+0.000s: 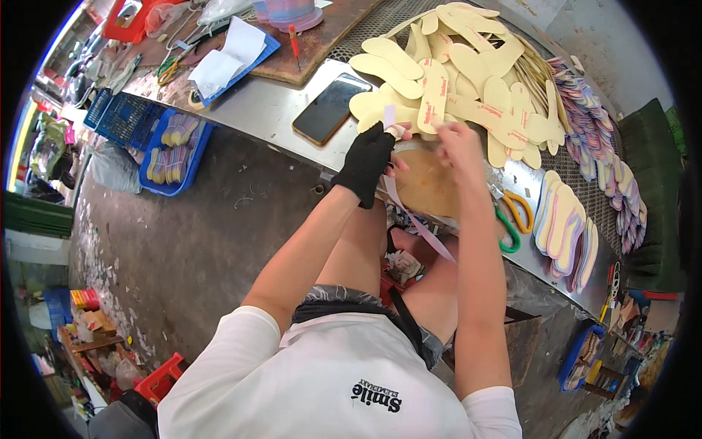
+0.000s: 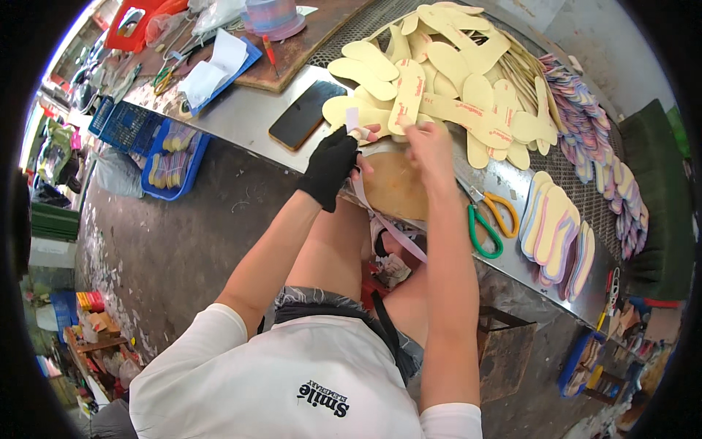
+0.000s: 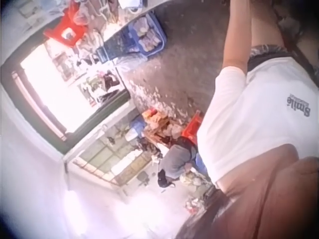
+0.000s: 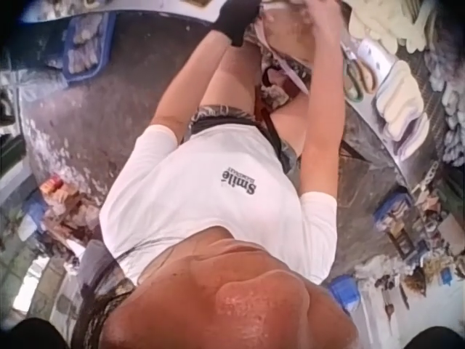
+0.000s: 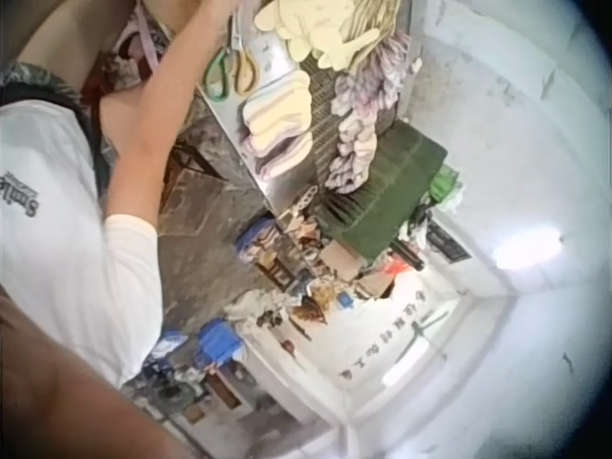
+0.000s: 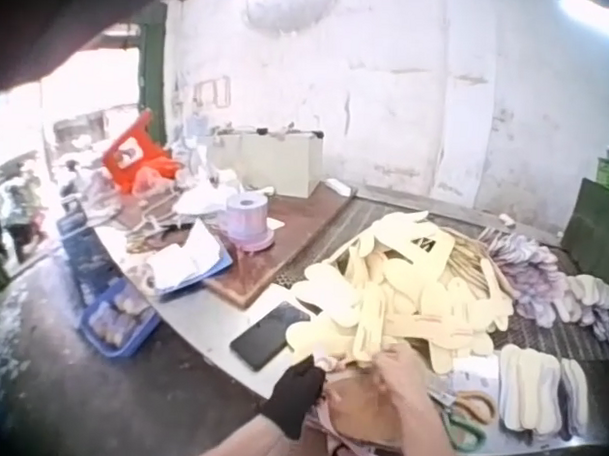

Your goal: Applying adhesive tape to shoe insoles and trimming them with scissors.

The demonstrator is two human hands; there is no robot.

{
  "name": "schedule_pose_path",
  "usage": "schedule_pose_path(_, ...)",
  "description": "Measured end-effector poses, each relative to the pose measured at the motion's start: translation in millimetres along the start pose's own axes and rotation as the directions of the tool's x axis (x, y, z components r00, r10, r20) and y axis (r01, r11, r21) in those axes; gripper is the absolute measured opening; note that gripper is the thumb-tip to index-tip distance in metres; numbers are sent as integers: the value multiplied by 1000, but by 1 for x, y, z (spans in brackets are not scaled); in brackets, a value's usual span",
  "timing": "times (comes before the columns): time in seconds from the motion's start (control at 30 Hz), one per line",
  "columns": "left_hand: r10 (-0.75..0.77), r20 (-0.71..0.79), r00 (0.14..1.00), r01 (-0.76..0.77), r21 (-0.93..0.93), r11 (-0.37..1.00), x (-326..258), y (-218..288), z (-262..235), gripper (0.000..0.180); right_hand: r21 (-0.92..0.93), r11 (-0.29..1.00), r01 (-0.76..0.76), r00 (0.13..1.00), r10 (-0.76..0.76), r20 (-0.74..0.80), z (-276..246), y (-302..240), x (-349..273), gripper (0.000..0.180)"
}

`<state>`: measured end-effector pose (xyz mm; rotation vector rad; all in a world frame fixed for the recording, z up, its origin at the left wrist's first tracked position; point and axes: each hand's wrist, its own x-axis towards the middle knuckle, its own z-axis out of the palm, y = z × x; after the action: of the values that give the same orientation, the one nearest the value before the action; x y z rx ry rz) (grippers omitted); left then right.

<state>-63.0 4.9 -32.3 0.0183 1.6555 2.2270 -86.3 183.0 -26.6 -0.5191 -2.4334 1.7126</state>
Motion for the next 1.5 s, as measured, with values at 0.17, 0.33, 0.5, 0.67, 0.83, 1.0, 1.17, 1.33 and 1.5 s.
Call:
schedule_pose_path(0.17,-40,-84,996,45,48,998,24,-25,-8,41,757,636,-149,955,-107,278,-2,-15,19,12)
schedule_pose_path(0.33,-26,29,999,28,-98,995,19,-14,-3,33,686,727,-37,971,-137,197,-49,-16,-25,20)
schedule_pose_path(0.5,48,330,943,63,-320,945,7,-3,26,27,616,785,-69,987,-34,154,-62,24,-79,26)
schedule_pose_path(0.67,45,171,984,-34,-67,997,13,1,37,25,454,891,-24,979,-71,193,-74,34,-92,14)
schedule_pose_path(0.83,188,57,980,-187,-33,982,-28,31,-2,26,-263,903,341,895,-397,-203,-132,45,-66,20)
schedule_pose_path(1.0,199,190,961,-217,79,973,-54,30,31,22,-856,438,274,517,-818,-253,-126,24,-47,30)
schedule_pose_path(1.17,102,226,969,-144,181,973,-54,4,29,21,-94,987,128,992,-126,25,-75,4,-75,30)
schedule_pose_path(1.33,16,352,936,-46,76,996,-31,-29,10,23,297,946,128,983,-161,89,-45,27,-87,30)
schedule_pose_path(1.5,-23,286,958,10,47,999,-24,-29,-7,27,277,957,86,965,-149,216,-34,41,-77,30)
